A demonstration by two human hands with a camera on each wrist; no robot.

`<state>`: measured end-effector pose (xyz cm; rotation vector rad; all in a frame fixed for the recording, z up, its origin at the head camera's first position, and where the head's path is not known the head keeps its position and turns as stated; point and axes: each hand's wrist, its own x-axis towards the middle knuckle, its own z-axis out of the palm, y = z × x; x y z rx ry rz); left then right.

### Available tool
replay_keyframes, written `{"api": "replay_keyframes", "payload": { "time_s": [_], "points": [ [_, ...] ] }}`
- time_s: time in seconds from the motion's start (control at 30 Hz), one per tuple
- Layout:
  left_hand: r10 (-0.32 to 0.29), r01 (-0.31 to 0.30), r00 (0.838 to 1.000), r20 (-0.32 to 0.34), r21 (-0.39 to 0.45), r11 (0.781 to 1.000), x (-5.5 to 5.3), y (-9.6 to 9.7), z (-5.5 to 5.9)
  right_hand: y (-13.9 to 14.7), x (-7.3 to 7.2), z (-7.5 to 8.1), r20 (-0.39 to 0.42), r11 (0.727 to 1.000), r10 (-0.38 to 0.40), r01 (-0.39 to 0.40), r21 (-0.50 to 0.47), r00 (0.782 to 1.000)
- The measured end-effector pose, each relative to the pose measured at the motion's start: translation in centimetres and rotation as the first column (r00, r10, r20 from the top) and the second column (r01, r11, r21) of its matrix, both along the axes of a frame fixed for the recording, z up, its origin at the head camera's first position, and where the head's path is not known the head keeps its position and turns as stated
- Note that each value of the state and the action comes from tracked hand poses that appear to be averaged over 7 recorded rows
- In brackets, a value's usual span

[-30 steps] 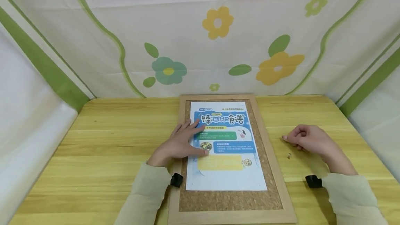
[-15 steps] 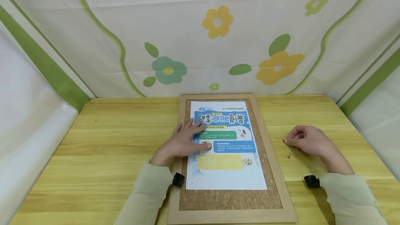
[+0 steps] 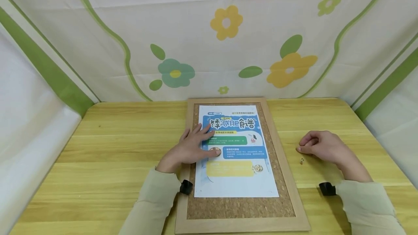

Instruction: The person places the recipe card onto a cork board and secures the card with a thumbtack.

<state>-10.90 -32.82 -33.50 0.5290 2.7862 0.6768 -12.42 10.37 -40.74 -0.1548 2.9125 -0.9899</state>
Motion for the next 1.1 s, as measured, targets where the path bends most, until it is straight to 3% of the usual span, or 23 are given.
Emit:
{"api": "replay_keyframes", "payload": {
  "time_s": [0.57, 1.1],
  "points": [
    [-0.007, 0.007, 1.000, 0.009, -0.026, 1.000, -0.02, -0.15, 0.09, -0.08, 0.14, 0.09, -0.001, 0.999, 0.050, -0.050, 0.005, 0.999],
    [-0.010, 0.011, 1.000, 0.028, -0.014, 1.000, 0.20, -0.20, 0.17, 0.04, 0.07, -0.13, -0.077, 0.997, 0.047, -0.042, 0.066, 0.996]
  ]
}}
